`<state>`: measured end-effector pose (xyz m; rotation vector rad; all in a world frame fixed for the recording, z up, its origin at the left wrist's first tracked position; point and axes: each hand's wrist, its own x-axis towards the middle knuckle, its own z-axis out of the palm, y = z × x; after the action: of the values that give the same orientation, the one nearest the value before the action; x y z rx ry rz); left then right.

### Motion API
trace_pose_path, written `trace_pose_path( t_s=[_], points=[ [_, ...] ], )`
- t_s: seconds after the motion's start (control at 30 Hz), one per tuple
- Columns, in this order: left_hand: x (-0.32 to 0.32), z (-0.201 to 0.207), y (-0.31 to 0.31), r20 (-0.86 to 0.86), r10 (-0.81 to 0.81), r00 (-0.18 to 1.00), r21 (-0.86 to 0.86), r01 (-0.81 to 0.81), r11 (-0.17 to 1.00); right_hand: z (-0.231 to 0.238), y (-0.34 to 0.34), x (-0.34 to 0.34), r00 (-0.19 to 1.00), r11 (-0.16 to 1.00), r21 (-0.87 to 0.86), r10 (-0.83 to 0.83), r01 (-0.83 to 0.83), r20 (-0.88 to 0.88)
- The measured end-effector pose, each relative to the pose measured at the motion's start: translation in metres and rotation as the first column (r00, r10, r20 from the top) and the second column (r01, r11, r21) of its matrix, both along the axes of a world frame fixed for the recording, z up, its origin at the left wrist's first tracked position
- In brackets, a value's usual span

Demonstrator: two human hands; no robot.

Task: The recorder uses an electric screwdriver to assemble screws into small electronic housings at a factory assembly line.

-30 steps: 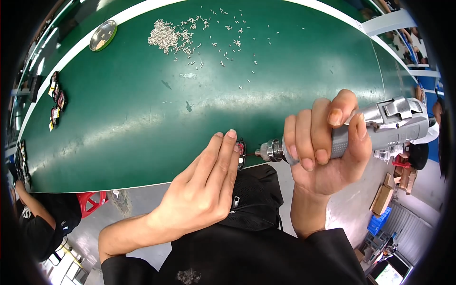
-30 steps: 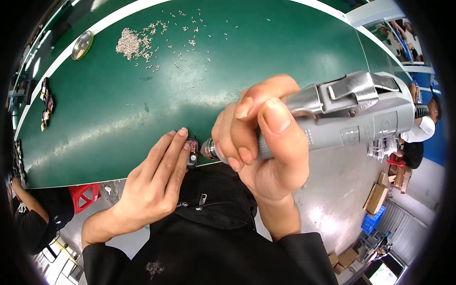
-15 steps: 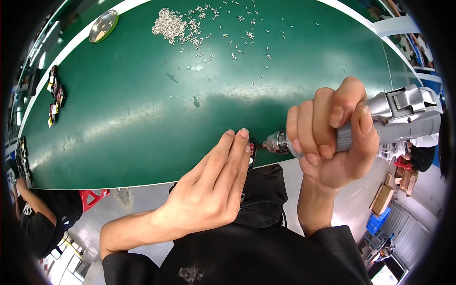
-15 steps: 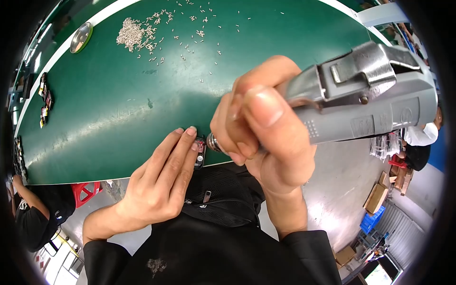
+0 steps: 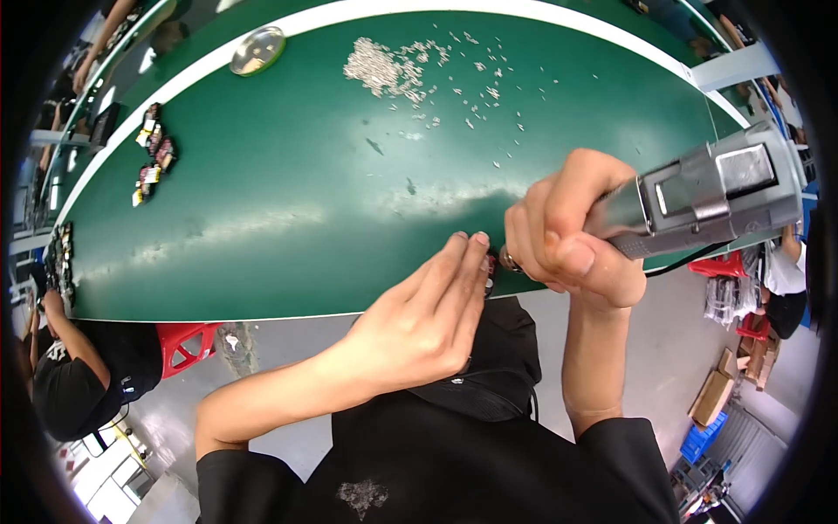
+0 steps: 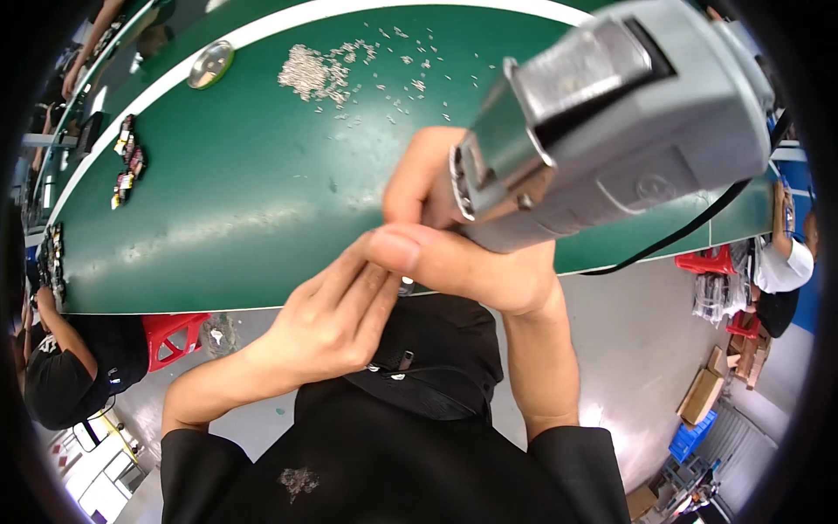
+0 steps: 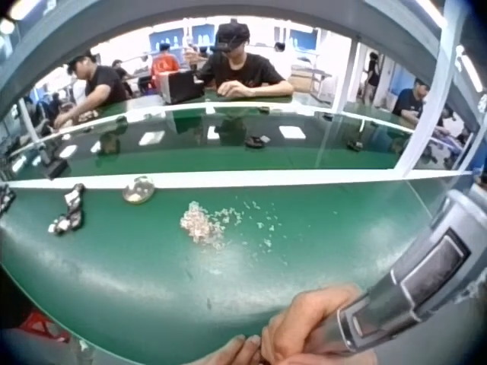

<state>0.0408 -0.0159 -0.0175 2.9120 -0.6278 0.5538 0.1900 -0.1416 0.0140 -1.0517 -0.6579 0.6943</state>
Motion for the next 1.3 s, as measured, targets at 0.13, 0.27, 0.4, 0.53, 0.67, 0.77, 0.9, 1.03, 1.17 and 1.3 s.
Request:
trace_pose_path(
  t_s=[0.13,0.27,0.4,0.53,0.67,0.77,0.9,1.03,1.17,1.3],
  points=[
    [0.003,-0.001,0.011,0.021,-0.075,0.997,-0.095,0.076,0.993,-0.002,0.008,0.013,0.921,0.802,0.453,0.348,-0.389,0.176],
    [-0.028,0.005,0.051,-0.053,0.19,0.98,-0.061,-0.193,0.979,-0.005,-0.028,0.013,0.971,0.745,0.652,0.231,-0.141,-0.054],
    [-0.047,0.007,0.139,0.063,0.8,0.597,0.038,-0.802,0.596,-0.035,-0.06,0.008,0.978,0.784,0.618,0.079,0.058,-0.191],
    [-0.009,0.02,0.14,0.115,0.725,0.679,-0.025,-0.728,0.685,-0.048,-0.053,-0.011,0.867,0.833,0.427,-0.116,0.35,-0.485],
    [0.048,0.012,0.121,0.026,0.591,0.806,-0.206,-0.575,0.792,-0.048,-0.05,-0.009,0.83,0.816,0.443,-0.078,0.372,-0.553],
    [0.077,0.008,0.117,0.016,0.562,0.827,-0.199,-0.549,0.812,-0.046,-0.052,-0.011,0.838,0.818,0.457,-0.057,0.351,-0.542],
    [0.099,0.004,0.118,0.037,0.552,0.833,0.031,-0.553,0.833,-0.048,-0.053,-0.012,0.835,0.815,0.461,-0.052,0.352,-0.547],
    [0.107,0.007,0.127,0.071,0.466,0.882,0.022,-0.468,0.883,-0.051,-0.056,-0.011,0.829,0.818,0.458,-0.04,0.347,-0.558],
    [0.111,0.012,0.138,-0.097,0.513,0.853,-0.31,-0.516,0.799,-0.048,-0.056,-0.011,0.832,0.821,0.466,-0.02,0.33,-0.555],
    [0.108,0.01,0.135,-0.117,0.509,0.853,-0.466,-0.5,0.73,-0.049,-0.056,-0.01,0.832,0.823,0.459,-0.029,0.335,-0.554]
  ],
)
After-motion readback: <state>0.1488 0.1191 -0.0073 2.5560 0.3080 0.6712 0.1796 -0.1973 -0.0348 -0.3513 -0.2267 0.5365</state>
